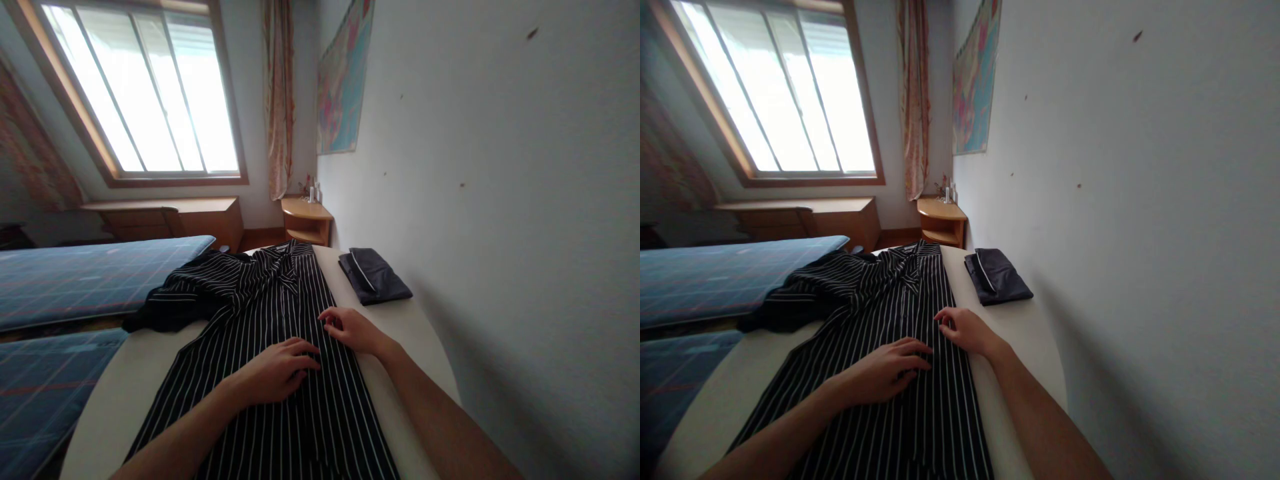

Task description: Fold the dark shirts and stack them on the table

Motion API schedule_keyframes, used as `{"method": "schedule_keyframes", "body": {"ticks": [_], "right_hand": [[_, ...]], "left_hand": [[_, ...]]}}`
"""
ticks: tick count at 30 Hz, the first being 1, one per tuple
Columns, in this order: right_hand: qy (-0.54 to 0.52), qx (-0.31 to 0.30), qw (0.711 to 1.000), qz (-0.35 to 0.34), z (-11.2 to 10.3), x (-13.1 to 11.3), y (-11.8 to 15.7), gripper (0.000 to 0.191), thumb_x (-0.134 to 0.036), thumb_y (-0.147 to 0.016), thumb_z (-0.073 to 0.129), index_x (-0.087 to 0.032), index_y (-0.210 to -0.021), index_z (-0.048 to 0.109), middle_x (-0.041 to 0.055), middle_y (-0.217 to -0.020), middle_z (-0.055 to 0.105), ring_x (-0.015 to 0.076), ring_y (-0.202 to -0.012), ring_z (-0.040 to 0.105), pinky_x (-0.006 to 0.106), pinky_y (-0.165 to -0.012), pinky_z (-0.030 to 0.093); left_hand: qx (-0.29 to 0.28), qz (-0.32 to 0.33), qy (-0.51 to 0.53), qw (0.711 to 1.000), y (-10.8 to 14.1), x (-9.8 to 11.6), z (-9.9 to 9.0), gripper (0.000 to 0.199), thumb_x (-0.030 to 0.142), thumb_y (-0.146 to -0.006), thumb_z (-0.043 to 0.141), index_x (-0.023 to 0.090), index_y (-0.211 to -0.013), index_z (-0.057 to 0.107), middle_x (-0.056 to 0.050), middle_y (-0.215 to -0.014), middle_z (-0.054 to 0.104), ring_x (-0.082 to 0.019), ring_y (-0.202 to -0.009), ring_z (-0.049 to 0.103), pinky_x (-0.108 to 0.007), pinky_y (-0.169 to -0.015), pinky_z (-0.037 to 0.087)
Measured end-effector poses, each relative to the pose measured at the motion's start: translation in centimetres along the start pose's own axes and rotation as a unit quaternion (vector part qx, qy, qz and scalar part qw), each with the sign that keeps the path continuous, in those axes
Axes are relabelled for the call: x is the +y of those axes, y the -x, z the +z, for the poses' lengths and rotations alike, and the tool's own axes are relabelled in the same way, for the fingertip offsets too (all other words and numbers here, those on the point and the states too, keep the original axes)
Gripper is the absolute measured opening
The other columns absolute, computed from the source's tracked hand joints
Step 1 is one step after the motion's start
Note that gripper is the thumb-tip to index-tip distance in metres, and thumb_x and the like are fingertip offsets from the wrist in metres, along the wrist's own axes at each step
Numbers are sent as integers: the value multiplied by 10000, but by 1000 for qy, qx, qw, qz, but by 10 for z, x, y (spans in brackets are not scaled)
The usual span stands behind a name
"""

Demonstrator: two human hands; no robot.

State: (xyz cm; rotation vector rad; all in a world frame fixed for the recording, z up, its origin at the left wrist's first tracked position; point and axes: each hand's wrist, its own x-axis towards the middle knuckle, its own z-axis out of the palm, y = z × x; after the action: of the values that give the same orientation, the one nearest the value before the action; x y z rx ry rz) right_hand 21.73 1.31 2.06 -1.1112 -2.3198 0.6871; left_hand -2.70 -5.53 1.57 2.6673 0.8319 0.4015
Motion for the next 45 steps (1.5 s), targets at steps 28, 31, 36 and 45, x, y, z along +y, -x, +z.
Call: {"method": "schedule_keyframes", "body": {"ticks": [28, 31, 36, 45], "right_hand": [[171, -19, 985, 29, 0, -1, -3, 299, -390, -942, 536, -206, -822, 739, 43, -808, 734, 173, -749, 654, 260, -674, 409], [168, 30, 985, 14, 4, -2, -14, 204, -325, -937, 550, -211, -983, 713, 44, -972, 721, 171, -880, 651, 256, -787, 435], [211, 85, 974, 16, 9, -14, -56, 221, -305, -960, 514, -211, -1063, 685, 62, -1101, 675, 180, -1032, 621, 266, -909, 434], [273, 50, 947, 160, 26, -14, -140, 313, -372, -914, 587, -180, -1154, 645, 130, -1178, 667, 249, -1051, 649, 324, -871, 489]], "left_hand": [[-46, 150, -78, 985, -2, 56, 9, 180, 290, -937, 636, 282, -1117, 652, 20, -1238, 656, -165, -1100, 605, -232, -706, 525], [-14, 163, -107, 981, -1, 52, 17, 121, 267, -974, 579, 262, -1074, 647, 31, -1183, 679, -137, -1021, 621, -216, -616, 482], [25, 177, -109, 978, -2, 45, 23, 121, 231, -990, 551, 239, -1076, 635, 18, -1130, 690, -120, -971, 622, -213, -597, 456], [47, 176, -113, 977, -6, 35, 24, 87, 255, -980, 581, 241, -1036, 646, 43, -1062, 691, -106, -902, 608, -234, -532, 401]]}}
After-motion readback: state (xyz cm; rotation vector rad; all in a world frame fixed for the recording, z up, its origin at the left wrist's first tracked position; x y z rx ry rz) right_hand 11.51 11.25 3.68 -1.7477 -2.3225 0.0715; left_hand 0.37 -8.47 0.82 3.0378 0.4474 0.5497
